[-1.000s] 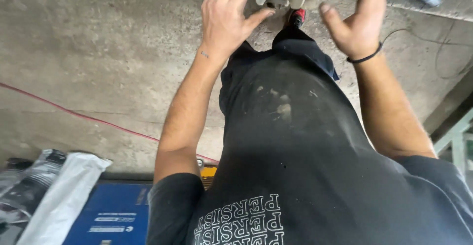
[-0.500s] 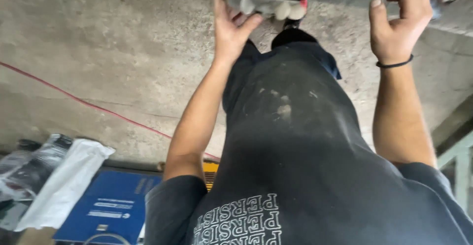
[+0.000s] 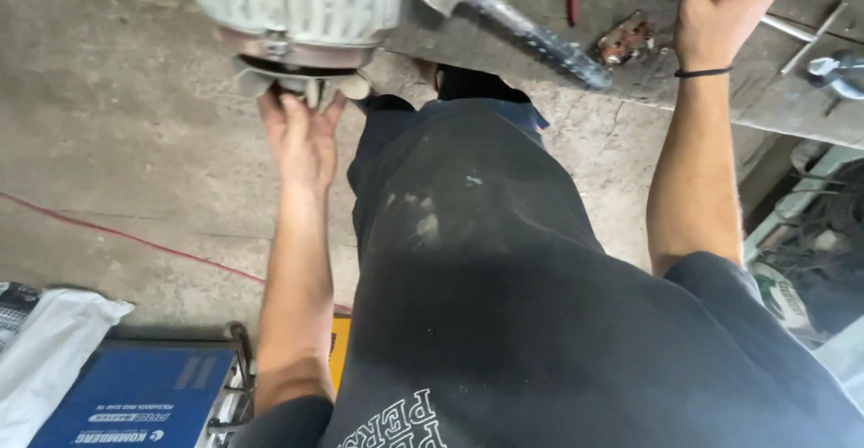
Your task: Assembling a cooling fan and protective housing onto an electric motor using hand tools
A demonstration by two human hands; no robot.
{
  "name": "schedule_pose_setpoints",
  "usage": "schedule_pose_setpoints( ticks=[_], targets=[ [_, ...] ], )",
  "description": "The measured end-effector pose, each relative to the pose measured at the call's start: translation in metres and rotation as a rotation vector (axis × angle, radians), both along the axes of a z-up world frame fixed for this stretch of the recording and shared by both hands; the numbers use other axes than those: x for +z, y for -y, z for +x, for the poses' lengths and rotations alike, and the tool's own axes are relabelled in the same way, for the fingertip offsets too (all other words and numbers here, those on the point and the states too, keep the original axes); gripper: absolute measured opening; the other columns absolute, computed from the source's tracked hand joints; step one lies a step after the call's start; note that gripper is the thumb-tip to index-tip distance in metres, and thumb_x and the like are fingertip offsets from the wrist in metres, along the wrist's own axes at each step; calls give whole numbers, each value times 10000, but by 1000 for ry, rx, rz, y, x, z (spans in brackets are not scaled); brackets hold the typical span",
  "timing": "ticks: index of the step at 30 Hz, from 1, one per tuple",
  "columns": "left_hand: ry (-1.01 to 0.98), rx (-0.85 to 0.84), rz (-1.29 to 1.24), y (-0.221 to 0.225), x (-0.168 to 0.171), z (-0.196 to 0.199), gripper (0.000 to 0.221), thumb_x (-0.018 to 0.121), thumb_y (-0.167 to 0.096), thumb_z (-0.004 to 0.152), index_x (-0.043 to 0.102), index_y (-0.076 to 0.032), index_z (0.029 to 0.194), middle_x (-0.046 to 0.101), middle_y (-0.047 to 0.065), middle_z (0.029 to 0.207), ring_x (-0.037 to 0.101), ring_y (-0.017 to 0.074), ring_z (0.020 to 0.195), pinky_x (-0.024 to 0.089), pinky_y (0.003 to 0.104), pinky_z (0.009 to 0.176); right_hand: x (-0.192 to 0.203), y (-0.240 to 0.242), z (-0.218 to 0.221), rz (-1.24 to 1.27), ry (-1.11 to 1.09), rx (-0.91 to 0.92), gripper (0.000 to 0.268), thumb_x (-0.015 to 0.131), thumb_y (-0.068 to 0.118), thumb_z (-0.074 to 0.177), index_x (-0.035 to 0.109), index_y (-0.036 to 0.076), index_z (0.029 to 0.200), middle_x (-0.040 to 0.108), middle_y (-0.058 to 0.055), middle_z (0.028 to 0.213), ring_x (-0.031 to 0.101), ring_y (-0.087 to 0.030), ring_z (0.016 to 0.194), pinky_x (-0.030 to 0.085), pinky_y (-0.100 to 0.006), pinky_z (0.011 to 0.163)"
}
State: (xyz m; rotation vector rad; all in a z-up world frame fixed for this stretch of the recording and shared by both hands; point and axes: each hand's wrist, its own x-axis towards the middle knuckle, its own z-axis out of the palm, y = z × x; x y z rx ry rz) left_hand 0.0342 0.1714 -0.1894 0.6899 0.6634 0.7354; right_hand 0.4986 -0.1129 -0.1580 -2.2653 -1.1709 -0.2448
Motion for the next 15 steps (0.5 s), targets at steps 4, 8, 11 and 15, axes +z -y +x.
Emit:
schedule_pose_setpoints(
  ticks=[4,8,11,15],
  targets=[
    [-23,-57,55,-8,20,-5,563,676,-396,1134,340,-241,1558,399,47,1648,447,316,1500,487,658,1151,-1,24,21,-3,47,-25,163,711,122,1109,727,44,967,705,-102,886,543,-193,734,413,-329,598],
    [-144,-142,134,-19,29,-20,647,680,-402,1138,267,-208,1597,236,103,1701,332,383,1574,481,740,1168,5,64,28,-38,62,-107,25,700,-7,988,685,12,981,676,-127,897,620,-222,760,498,-335,607],
    [-261,-155,191,-27,27,-23,642,675,-432,1121,294,-186,1576,294,74,1667,363,311,1548,540,670,1102,18,53,9,-86,52,-30,35,666,0,1025,699,-5,1033,705,-144,949,625,-246,825,502,-366,697],
    [-338,-101,244,-26,33,-19,726,758,-486,1032,395,-104,1531,464,88,1558,520,282,1408,554,595,1067,61,-9,-61,-81,-157,278,101,652,-40,1053,724,-80,1111,727,-242,1099,666,-418,1020,495,-484,908]
  ],
)
